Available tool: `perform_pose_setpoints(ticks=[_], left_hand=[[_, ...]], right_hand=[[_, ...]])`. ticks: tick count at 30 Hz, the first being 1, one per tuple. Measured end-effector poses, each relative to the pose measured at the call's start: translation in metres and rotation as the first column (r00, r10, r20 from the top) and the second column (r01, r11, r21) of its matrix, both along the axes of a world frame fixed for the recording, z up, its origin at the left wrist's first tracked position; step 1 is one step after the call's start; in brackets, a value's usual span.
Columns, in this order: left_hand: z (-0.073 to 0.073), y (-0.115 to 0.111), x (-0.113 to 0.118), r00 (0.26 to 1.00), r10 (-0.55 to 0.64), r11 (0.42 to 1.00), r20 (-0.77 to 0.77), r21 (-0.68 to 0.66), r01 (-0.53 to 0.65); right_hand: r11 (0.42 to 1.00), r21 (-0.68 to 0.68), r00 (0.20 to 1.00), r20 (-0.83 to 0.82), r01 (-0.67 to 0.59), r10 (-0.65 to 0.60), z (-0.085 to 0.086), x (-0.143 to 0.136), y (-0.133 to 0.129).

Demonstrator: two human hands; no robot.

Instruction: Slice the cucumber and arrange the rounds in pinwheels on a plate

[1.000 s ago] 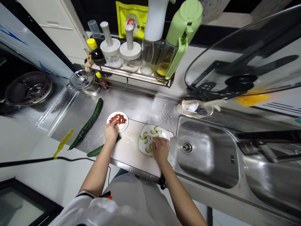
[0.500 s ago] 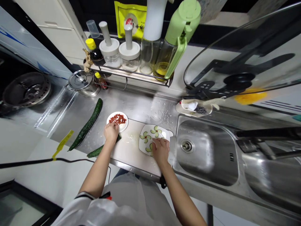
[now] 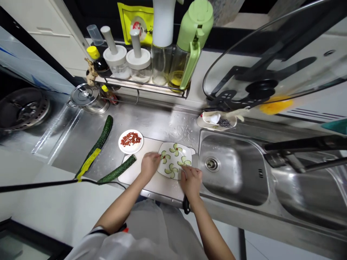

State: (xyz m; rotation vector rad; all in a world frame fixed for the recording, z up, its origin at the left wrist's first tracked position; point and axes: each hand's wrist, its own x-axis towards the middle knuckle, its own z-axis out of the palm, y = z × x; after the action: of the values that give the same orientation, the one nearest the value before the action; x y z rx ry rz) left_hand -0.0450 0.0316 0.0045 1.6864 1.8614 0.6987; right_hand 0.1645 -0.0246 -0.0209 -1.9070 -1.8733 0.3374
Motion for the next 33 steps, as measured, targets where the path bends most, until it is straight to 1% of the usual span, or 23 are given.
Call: perform_pose_setpoints(ticks=[4,6,9,12,16,20,33], left_hand=[[-0.003,0.0,0.044,0.993,-0.115,0.989,0.025,-0.089,0.116],[-0.007,0.001,0.062,0.989,-0.143,0.978,0.039,-0.145,0.147],[-0.013,0.003,0.083,0.981,-0.18,0.957,0.068,-0.218,0.191],[-0.018,0.003,0.097,0.979,-0.197,0.948,0.043,-0.247,0.202],[-0.022,0.002,0.107,0.972,-0.233,0.944,-0.036,-0.247,0.217],[-0.024,0.002,0.112,0.965,-0.25,0.941,-0.08,-0.253,0.223],[-0.028,0.002,0.114,0.948,-0.279,0.94,-0.155,-0.245,0.236]], right_hand=[[0.999,0.019,0.999,0.003,0.044,-0.044,-0.005,0.011,-0.004],[0.998,0.016,0.998,0.001,0.066,-0.066,-0.006,0.014,-0.004],[0.997,-0.003,0.996,-0.011,0.083,-0.083,-0.007,0.016,-0.004],[0.994,-0.02,0.994,-0.016,0.104,-0.104,-0.008,0.017,-0.003],[0.995,-0.037,0.995,-0.021,0.098,-0.098,-0.011,0.018,0.0],[0.994,-0.052,0.995,-0.024,0.1,-0.101,-0.013,0.018,0.002],[0.994,-0.09,0.998,-0.006,0.06,-0.061,-0.013,0.016,0.009]])
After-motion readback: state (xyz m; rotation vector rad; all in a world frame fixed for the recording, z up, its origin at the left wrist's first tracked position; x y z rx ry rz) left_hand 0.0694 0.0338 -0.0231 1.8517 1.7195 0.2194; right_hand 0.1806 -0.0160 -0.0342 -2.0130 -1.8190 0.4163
